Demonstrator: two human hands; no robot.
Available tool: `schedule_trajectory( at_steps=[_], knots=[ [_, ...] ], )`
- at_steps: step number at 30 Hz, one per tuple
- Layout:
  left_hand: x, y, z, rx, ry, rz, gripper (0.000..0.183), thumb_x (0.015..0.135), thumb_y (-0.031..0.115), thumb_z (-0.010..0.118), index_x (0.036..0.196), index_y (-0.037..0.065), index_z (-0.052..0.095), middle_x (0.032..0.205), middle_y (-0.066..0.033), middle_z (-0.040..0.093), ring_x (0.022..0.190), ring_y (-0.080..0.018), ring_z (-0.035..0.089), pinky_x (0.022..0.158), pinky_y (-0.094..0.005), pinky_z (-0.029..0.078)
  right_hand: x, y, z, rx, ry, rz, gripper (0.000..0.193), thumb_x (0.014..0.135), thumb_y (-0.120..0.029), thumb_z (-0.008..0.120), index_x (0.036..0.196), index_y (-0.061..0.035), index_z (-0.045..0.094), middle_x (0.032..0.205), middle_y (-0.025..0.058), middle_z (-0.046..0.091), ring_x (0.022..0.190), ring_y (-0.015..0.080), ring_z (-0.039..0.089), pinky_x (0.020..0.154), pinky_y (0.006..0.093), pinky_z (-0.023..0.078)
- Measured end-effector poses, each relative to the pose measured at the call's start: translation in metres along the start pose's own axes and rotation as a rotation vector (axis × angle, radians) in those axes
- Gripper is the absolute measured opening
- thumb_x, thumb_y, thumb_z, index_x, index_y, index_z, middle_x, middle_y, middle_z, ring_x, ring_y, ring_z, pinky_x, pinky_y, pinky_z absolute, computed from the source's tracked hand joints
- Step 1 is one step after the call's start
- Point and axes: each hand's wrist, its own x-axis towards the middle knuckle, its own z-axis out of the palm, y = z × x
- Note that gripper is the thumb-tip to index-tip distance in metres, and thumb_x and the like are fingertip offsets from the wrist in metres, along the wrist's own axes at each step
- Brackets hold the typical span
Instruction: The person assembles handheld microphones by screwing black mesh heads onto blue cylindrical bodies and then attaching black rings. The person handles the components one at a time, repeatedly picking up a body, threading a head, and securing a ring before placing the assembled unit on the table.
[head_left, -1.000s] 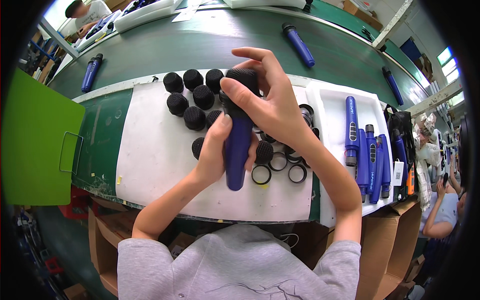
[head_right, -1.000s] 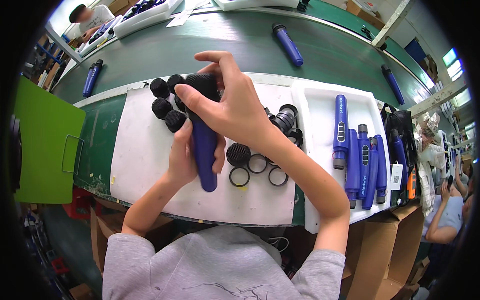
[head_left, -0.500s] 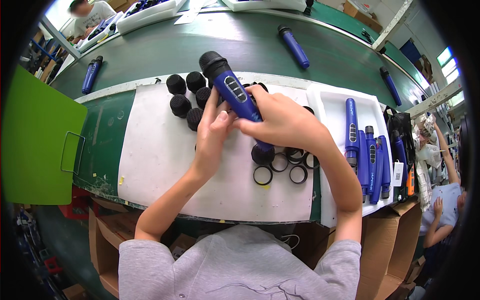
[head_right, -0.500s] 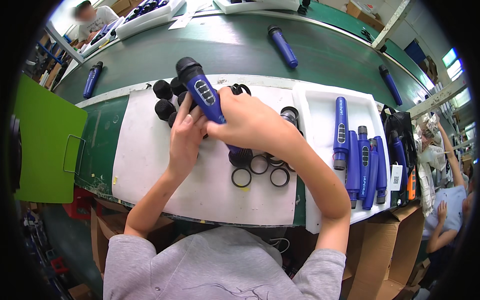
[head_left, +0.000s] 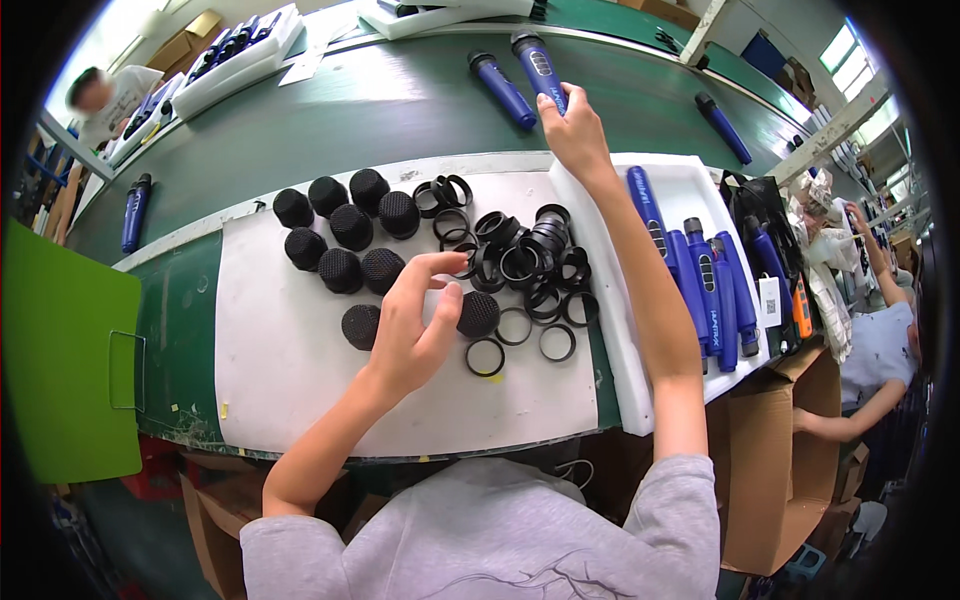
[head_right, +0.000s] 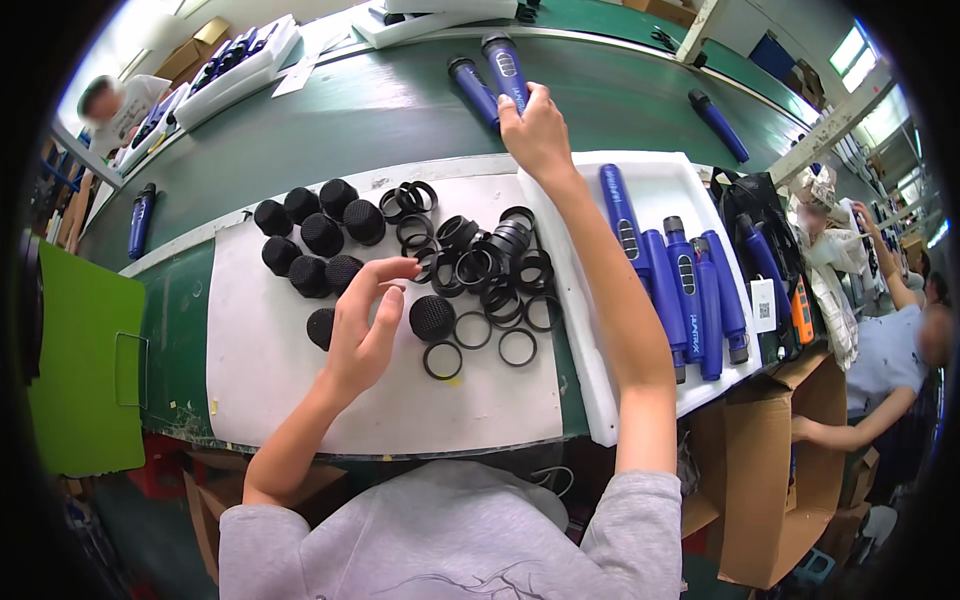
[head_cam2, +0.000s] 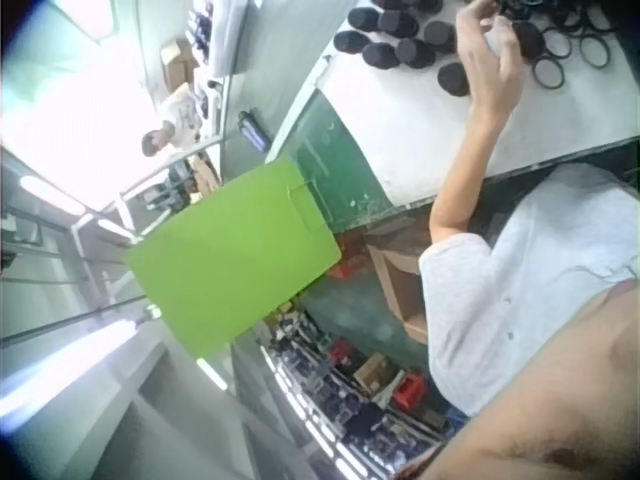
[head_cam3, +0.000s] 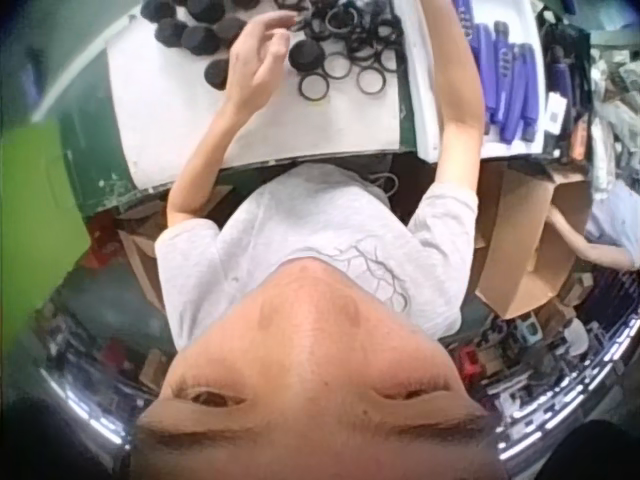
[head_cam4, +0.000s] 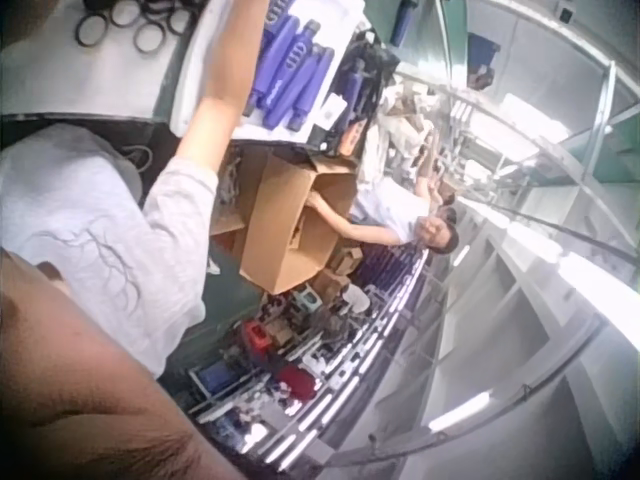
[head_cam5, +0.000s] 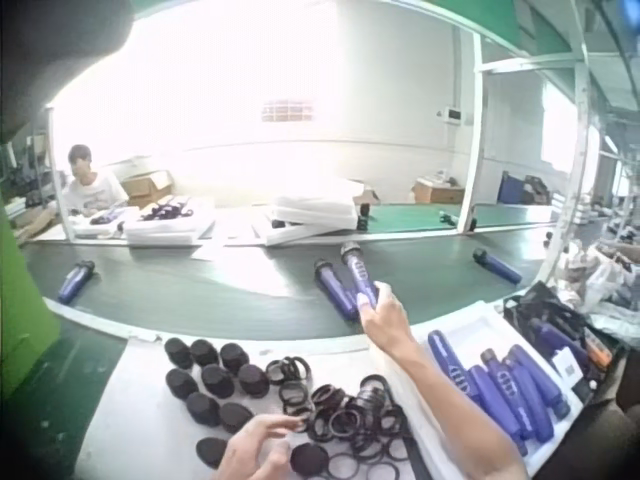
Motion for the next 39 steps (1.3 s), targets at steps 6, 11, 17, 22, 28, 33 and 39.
schedule_trajectory(
  at_steps=[6, 11, 17, 22, 28, 33, 39],
  knots=[
    [-0.003, -0.001, 0.009, 0.053, -0.067, -0.102, 0.033, 0.099, 0.021, 0.053, 0.120, -0.004, 0.058, 0.113, -0.0206, 0.062, 0.103, -0.0326, 0.061, 0.093, -0.0390, 0.048, 0.003, 0.032, 0.001, -0.091, -0.063, 0.098, 0.063, 0.097, -0.037, 0.054, 0.136, 0.0119, 0.045, 0.122, 0.0346, 0.061, 0.116, 0.0447, 0.061, 0.102, 0.0461, 0.046],
    [-0.004, 0.001, 0.011, 0.078, -0.079, -0.120, 0.034, 0.099, 0.023, 0.053, 0.120, -0.004, 0.057, 0.114, -0.0218, 0.062, 0.106, -0.0338, 0.060, 0.095, -0.0410, 0.047, -0.001, 0.033, 0.006, -0.252, -0.091, 0.109, 0.058, 0.097, -0.037, 0.055, 0.131, 0.0094, 0.049, 0.117, 0.0321, 0.064, 0.116, 0.0443, 0.061, 0.100, 0.0485, 0.048],
    [-0.007, -0.008, 0.013, 0.147, -0.080, -0.068, 0.035, 0.099, 0.023, 0.054, 0.121, -0.004, 0.055, 0.115, -0.0234, 0.061, 0.108, -0.0383, 0.059, 0.096, -0.0431, 0.045, -0.005, 0.017, 0.000, -0.407, -0.108, 0.152, 0.058, 0.090, -0.037, 0.062, 0.122, 0.0103, 0.054, 0.105, 0.0284, 0.069, 0.109, 0.0430, 0.065, 0.097, 0.0481, 0.051],
    [-0.007, -0.007, 0.014, 0.174, -0.087, -0.057, 0.036, 0.098, 0.023, 0.055, 0.122, -0.004, 0.054, 0.115, -0.0242, 0.061, 0.109, -0.0388, 0.059, 0.096, -0.0438, 0.045, -0.006, 0.007, -0.007, -0.628, -0.203, 0.264, 0.061, 0.084, -0.042, 0.064, 0.119, 0.0079, 0.059, 0.107, 0.0267, 0.071, 0.107, 0.0403, 0.067, 0.097, 0.0467, 0.051],
    [-0.007, -0.004, 0.014, 0.193, -0.094, -0.031, 0.036, 0.098, 0.022, 0.056, 0.121, -0.005, 0.054, 0.116, -0.0248, 0.060, 0.110, -0.0393, 0.058, 0.097, -0.0443, 0.045, 0.001, 0.021, 0.000, -0.571, -0.211, 0.294, 0.059, 0.086, -0.039, 0.060, 0.121, 0.0077, 0.059, 0.112, 0.0275, 0.069, 0.109, 0.0420, 0.066, 0.101, 0.0471, 0.048],
    [-0.008, -0.005, 0.014, 0.211, -0.097, -0.007, 0.036, 0.098, 0.022, 0.056, 0.121, -0.006, 0.054, 0.116, -0.0250, 0.060, 0.111, -0.0395, 0.057, 0.097, -0.0447, 0.045, 0.008, 0.033, -0.002, -0.445, -0.262, 0.252, 0.051, 0.093, -0.037, 0.058, 0.120, 0.0068, 0.058, 0.113, 0.0286, 0.068, 0.113, 0.0447, 0.063, 0.103, 0.0509, 0.046],
    [-0.008, -0.004, 0.015, 0.220, -0.097, 0.004, 0.036, 0.098, 0.021, 0.056, 0.120, -0.006, 0.054, 0.116, -0.0250, 0.059, 0.111, -0.0397, 0.057, 0.097, -0.0448, 0.045, 0.003, 0.037, 0.005, -0.550, 0.007, 0.158, 0.042, 0.096, -0.033, 0.058, 0.113, 0.0052, 0.060, 0.114, 0.0267, 0.068, 0.109, 0.0419, 0.064, 0.099, 0.0545, 0.045]
  ],
)
